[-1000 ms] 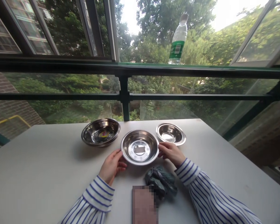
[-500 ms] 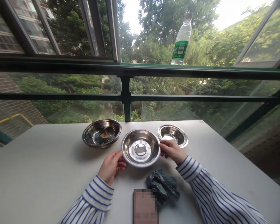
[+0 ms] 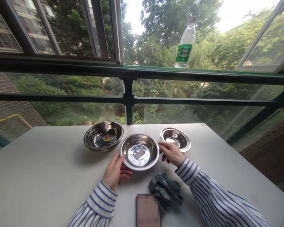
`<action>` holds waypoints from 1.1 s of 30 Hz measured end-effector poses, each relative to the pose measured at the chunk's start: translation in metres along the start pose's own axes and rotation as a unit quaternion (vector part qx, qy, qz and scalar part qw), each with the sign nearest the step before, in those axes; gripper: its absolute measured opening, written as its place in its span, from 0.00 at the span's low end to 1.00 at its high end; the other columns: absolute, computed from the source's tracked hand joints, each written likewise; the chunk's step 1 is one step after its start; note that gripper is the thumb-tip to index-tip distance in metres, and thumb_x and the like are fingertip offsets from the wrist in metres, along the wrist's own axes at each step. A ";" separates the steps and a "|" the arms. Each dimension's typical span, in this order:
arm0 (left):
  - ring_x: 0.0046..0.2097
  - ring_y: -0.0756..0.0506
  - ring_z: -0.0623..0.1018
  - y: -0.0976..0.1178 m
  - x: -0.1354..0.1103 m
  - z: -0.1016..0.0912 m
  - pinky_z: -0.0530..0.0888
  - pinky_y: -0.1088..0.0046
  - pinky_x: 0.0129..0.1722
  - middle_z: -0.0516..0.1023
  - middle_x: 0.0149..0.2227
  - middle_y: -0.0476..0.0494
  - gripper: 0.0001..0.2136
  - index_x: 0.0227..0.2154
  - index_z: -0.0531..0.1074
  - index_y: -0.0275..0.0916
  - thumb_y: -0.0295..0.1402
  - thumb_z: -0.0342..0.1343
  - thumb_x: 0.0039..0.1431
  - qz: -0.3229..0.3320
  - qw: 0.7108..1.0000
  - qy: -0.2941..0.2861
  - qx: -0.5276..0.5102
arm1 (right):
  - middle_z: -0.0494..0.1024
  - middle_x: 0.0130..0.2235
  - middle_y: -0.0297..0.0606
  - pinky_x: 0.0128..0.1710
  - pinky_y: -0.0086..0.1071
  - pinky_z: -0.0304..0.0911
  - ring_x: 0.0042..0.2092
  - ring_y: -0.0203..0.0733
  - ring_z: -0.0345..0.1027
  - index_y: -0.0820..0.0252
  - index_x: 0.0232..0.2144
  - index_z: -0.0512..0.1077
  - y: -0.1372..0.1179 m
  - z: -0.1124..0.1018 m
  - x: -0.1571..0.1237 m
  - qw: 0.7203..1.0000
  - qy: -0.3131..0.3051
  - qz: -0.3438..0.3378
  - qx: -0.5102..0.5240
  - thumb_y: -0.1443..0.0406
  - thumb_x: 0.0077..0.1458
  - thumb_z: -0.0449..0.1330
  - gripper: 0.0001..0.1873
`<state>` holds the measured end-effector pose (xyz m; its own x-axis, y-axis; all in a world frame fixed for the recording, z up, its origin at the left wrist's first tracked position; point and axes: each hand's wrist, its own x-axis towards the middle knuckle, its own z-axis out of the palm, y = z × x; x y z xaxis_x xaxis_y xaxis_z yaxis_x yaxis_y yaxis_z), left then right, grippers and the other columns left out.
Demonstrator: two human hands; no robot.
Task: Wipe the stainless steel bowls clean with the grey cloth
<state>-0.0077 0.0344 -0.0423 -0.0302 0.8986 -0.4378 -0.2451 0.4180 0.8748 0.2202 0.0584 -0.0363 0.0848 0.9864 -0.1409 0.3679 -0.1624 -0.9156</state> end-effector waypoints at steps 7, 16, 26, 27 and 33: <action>0.22 0.47 0.77 -0.011 -0.020 0.010 0.73 0.76 0.19 0.76 0.24 0.44 0.21 0.50 0.61 0.35 0.37 0.54 0.56 -0.013 0.999 -0.048 0.016 | 0.73 0.24 0.29 0.20 0.26 0.63 0.18 0.31 0.66 0.66 0.55 0.58 0.011 -0.005 -0.024 0.999 -0.041 -0.007 -0.004 0.68 0.55 0.50 0.25; 0.19 0.52 0.73 0.001 -0.004 0.008 0.69 0.79 0.17 0.74 0.24 0.46 0.08 0.38 0.66 0.35 0.33 0.50 0.58 0.007 0.997 0.013 0.073 | 0.69 0.20 0.27 0.16 0.25 0.57 0.22 0.37 0.69 0.67 0.56 0.53 0.019 -0.004 -0.018 1.000 0.001 -0.010 0.005 0.64 0.54 0.49 0.27; 0.14 0.52 0.70 0.010 0.017 0.012 0.65 0.81 0.13 0.67 0.17 0.54 0.16 0.47 0.65 0.34 0.33 0.53 0.56 0.017 0.996 0.016 0.088 | 0.73 0.25 0.33 0.19 0.27 0.64 0.27 0.38 0.70 0.65 0.54 0.55 0.019 -0.002 -0.007 0.999 -0.002 -0.032 0.028 0.69 0.53 0.49 0.25; 0.14 0.52 0.70 0.009 0.017 0.013 0.65 0.81 0.12 0.66 0.17 0.55 0.17 0.48 0.64 0.34 0.34 0.53 0.55 0.018 0.996 0.017 0.090 | 0.72 0.25 0.33 0.19 0.27 0.64 0.26 0.38 0.70 0.64 0.54 0.56 0.020 -0.001 -0.007 0.999 -0.003 -0.031 0.024 0.69 0.53 0.49 0.24; 0.14 0.52 0.70 0.006 0.018 0.012 0.65 0.81 0.13 0.65 0.17 0.56 0.19 0.47 0.65 0.37 0.37 0.55 0.54 0.030 0.993 0.014 0.117 | 0.71 0.19 0.29 0.15 0.26 0.61 0.20 0.37 0.67 0.63 0.55 0.57 0.019 0.001 -0.010 1.000 -0.010 -0.027 -0.008 0.68 0.54 0.48 0.24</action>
<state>0.0022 0.0546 -0.0418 -0.0664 0.9200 -0.3863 -0.0111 0.3865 0.9222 0.2254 0.0450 -0.0523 0.0461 0.9940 -0.0994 0.3860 -0.1096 -0.9160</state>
